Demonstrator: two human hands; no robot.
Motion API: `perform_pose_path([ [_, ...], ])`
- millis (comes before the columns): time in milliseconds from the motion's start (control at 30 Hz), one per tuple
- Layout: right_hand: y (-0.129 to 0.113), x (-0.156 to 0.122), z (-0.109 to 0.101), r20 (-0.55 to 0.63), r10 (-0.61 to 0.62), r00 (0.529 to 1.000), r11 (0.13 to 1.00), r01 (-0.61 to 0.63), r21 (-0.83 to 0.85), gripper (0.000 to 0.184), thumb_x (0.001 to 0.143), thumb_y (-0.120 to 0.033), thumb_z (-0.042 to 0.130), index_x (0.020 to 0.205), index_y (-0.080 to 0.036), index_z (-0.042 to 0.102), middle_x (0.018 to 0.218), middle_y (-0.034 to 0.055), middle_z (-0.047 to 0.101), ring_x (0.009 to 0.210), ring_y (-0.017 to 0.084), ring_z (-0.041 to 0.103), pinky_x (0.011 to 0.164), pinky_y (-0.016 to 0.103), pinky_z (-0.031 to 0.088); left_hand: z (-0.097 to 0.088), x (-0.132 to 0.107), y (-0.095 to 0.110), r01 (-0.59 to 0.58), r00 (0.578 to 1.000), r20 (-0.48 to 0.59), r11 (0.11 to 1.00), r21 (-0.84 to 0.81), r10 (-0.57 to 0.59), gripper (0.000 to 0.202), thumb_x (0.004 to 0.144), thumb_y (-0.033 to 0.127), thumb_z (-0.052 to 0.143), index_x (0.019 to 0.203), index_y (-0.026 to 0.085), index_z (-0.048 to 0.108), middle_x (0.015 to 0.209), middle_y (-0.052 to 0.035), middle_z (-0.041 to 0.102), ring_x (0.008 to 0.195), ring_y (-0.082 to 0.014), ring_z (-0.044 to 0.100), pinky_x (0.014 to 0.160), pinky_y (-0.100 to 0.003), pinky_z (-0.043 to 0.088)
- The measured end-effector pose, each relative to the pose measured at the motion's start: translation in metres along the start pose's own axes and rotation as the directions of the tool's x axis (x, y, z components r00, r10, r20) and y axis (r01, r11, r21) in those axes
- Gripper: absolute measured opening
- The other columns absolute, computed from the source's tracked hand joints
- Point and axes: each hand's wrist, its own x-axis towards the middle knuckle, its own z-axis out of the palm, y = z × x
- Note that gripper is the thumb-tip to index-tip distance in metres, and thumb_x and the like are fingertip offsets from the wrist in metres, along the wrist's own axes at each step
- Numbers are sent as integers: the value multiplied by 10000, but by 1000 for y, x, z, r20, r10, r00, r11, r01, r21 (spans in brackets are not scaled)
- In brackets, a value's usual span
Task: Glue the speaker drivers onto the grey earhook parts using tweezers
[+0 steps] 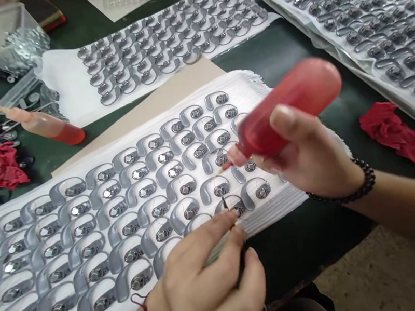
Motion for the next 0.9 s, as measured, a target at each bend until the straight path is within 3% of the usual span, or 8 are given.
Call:
perform_pose_path([
  [100, 17, -8, -3, 23, -10, 1000, 999, 11, -42, 142, 835, -325, 588, 828, -184, 575, 724, 24, 648, 670, 161, 636, 467, 227, 487, 4, 2, -1, -124, 992, -1, 990, 61, 124, 103, 721, 66, 581, 778, 146, 610, 721, -27, 656, 895, -259, 659, 831, -350, 579],
  [167, 22, -13, -5, 36, -45, 998, 987, 50, -152, 132, 798, -298, 630, 819, -183, 569, 741, 27, 652, 688, 175, 647, 568, 264, 541, 6, 3, -2, -132, 991, 3, 988, 78, 132, 101, 710, 78, 586, 767, 157, 613, 703, -12, 649, 853, -251, 669, 822, -335, 584],
  [300, 19, -16, -4, 94, -85, 992, 890, 118, -440, 190, 730, -330, 694, 743, -191, 565, 720, 27, 643, 642, 167, 632, 576, 263, 547, 11, 1, -6, -119, 993, 3, 989, 87, 119, 97, 713, 117, 605, 779, 188, 620, 691, 24, 642, 828, -226, 674, 825, -315, 585],
  [400, 19, -18, -3, 156, -90, 984, 823, 162, -545, 230, 714, -345, 714, 827, -195, 581, 768, 33, 650, 686, 164, 636, 615, 250, 544, 13, -3, -7, -131, 991, 14, 989, 72, 130, 108, 746, 118, 562, 804, 182, 627, 728, 6, 651, 854, -230, 669, 848, -332, 574],
  [567, 22, -23, -4, 169, -165, 972, 752, 234, -616, 299, 747, -352, 688, 945, -166, 566, 807, 53, 646, 706, 151, 622, 628, 246, 530, 13, -8, -5, -133, 991, 34, 987, 95, 130, 87, 759, 136, 588, 822, 182, 625, 776, 3, 657, 894, -228, 660, 872, -332, 565],
  [733, 20, -22, -6, 270, -52, 961, 745, 218, -631, 354, 740, -337, 709, 969, -131, 535, 853, 99, 662, 743, 182, 646, 644, 280, 539, 13, -6, -4, -106, 993, 69, 991, 82, 100, 96, 783, 120, 548, 810, 191, 607, 811, 6, 664, 908, -200, 657, 835, -287, 577],
  [900, 20, -22, -6, 223, -33, 974, 718, 178, -672, 342, 724, -372, 708, 961, -214, 519, 844, 38, 666, 753, 206, 647, 634, 322, 536, 14, -3, -5, -123, 992, 6, 990, 75, 123, 90, 778, 130, 550, 780, 177, 626, 701, 27, 649, 817, -225, 677, 835, -310, 576],
])
